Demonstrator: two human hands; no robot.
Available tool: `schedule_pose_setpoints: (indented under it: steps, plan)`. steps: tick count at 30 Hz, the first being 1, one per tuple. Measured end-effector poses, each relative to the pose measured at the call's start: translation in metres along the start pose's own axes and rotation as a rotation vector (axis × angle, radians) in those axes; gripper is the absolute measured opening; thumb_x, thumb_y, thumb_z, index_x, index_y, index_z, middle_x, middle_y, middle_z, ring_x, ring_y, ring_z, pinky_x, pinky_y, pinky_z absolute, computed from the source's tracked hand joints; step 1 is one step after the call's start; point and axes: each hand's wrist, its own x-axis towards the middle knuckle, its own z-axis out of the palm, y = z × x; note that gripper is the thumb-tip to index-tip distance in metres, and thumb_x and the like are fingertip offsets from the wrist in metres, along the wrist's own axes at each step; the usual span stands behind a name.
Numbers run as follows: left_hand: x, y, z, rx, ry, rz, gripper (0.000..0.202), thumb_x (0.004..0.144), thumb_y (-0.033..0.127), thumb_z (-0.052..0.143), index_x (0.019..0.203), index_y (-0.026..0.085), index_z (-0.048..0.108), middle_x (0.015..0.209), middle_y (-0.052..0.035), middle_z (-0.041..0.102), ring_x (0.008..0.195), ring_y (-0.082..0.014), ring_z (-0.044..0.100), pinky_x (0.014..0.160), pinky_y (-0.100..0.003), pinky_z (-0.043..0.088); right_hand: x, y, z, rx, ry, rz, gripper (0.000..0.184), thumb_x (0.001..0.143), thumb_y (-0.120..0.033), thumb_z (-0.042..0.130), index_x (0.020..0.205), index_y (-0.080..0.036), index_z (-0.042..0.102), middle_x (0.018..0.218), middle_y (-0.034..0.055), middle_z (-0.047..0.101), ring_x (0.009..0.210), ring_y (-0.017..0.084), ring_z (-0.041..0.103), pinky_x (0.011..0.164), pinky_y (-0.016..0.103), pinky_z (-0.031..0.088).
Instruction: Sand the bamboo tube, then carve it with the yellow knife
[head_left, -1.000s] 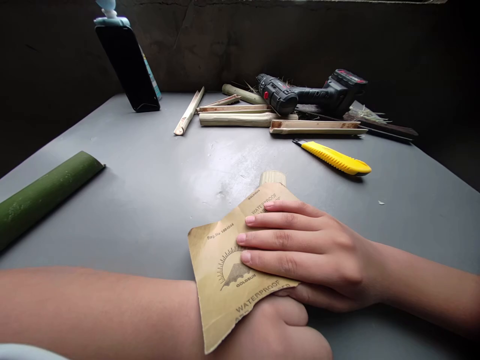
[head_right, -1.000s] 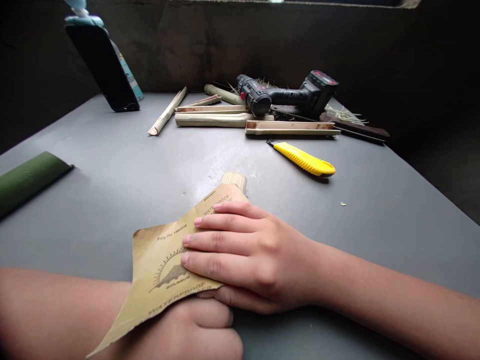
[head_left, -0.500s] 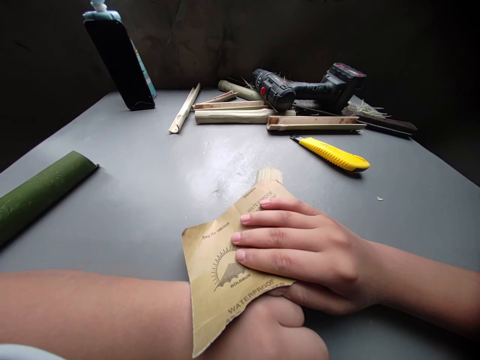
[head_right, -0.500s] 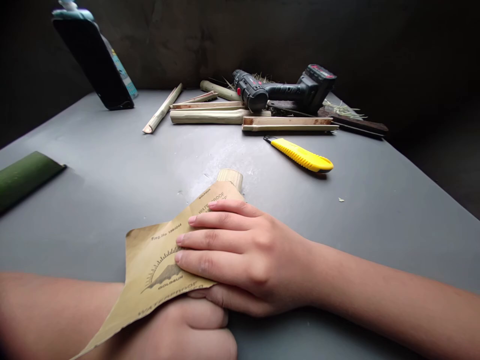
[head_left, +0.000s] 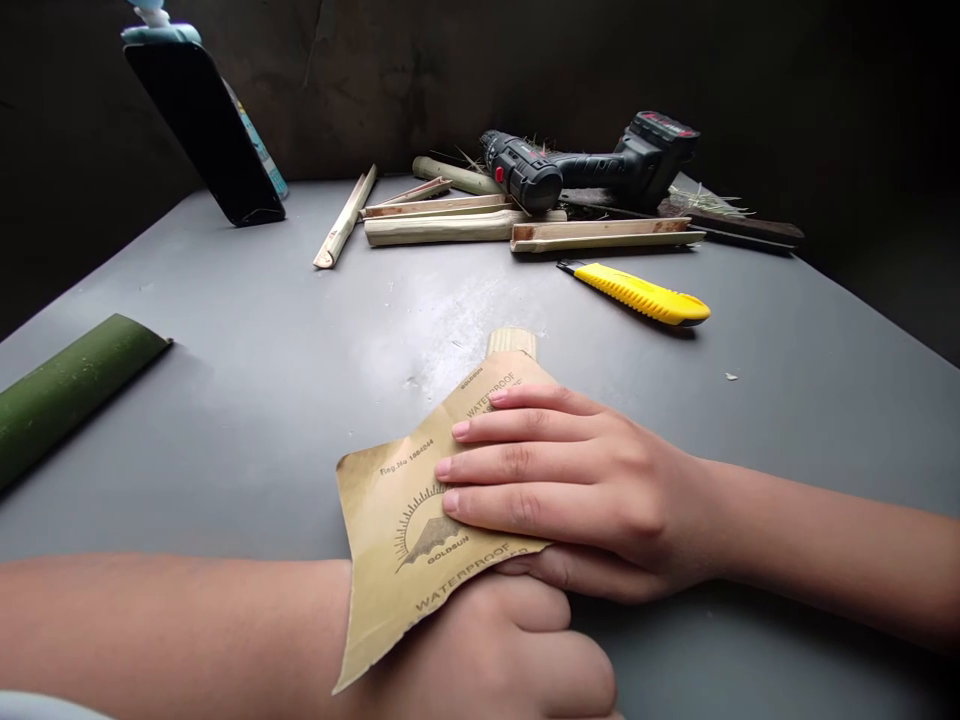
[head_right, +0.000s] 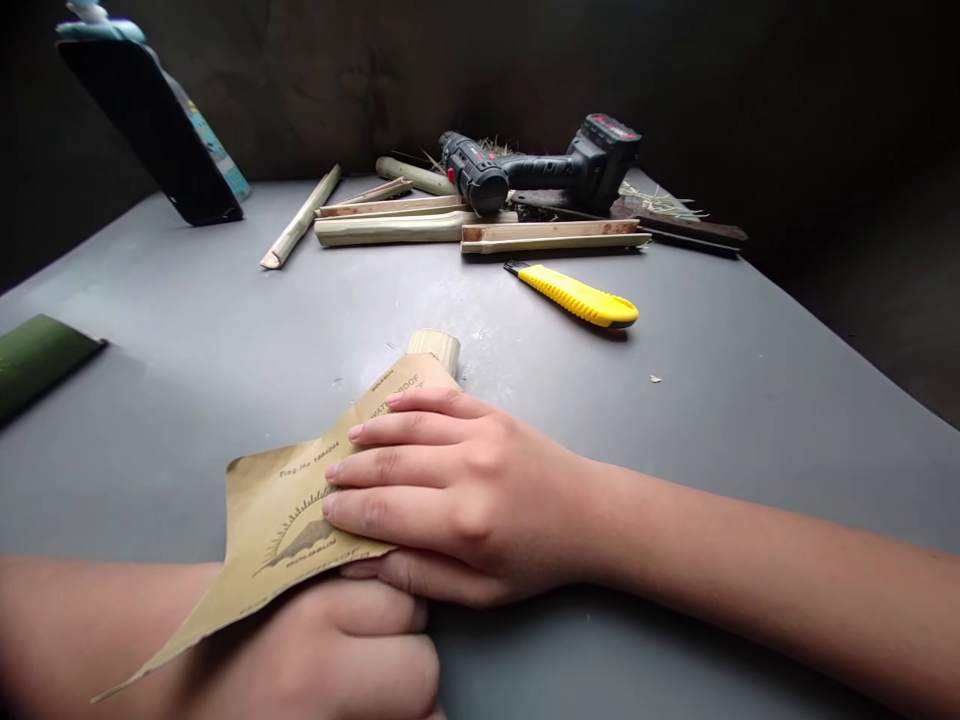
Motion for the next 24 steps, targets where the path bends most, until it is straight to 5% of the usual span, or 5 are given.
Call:
schedule_pose_setpoints:
  steps: [11, 14, 18, 24]
  plan:
    - [-0.0013, -0.0012, -0.0033, -0.010, -0.212, 0.031, 0.025, 0.081, 0.038, 0.074, 0.081, 0.022, 0.055, 0.076, 0.0036, 0.052, 0.057, -0.0123, 0.039, 0.060, -0.029, 0.043, 0.0004, 0.0002, 0.0021, 0.006, 0.031, -0.002, 0.032, 0.096, -0.028, 0.050, 0.111, -0.009, 0.069, 0.121, 0.0064, 0.069, 0.117, 0.021, 0.062, 0.111, 0.036, 0.041]
    - [-0.0010, -0.0021, -0.0036, -0.024, -0.176, 0.020, 0.030, 0.076, 0.038, 0.079, 0.086, 0.021, 0.057, 0.076, 0.0044, 0.050, 0.056, -0.0114, 0.037, 0.060, -0.028, 0.043, 0.0003, 0.0009, 0.0013, 0.004, 0.030, -0.001, 0.032, 0.096, -0.029, 0.049, 0.111, -0.009, 0.069, 0.121, 0.0062, 0.069, 0.117, 0.021, 0.062, 0.111, 0.037, 0.041]
    - [-0.0002, -0.0072, -0.0046, -0.066, -0.060, 0.038, 0.040, 0.068, 0.037, 0.083, 0.069, 0.018, 0.048, 0.069, 0.0039, 0.044, 0.054, -0.0108, 0.033, 0.054, -0.028, 0.042, 0.0006, 0.0042, -0.0010, -0.005, 0.016, -0.032, 0.032, 0.097, -0.030, 0.049, 0.111, -0.010, 0.069, 0.121, 0.0066, 0.069, 0.117, 0.020, 0.063, 0.110, 0.037, 0.042]
    - [0.0017, -0.0057, -0.0079, -0.035, -0.108, 0.074, 0.040, 0.071, 0.035, 0.081, 0.060, 0.017, 0.046, 0.069, 0.0027, 0.044, 0.054, -0.0105, 0.032, 0.056, -0.025, 0.044, -0.0002, 0.0039, 0.0002, 0.026, 0.026, 0.022, 0.031, 0.098, -0.029, 0.047, 0.112, -0.011, 0.069, 0.122, 0.0056, 0.069, 0.120, 0.022, 0.060, 0.110, 0.040, 0.042]
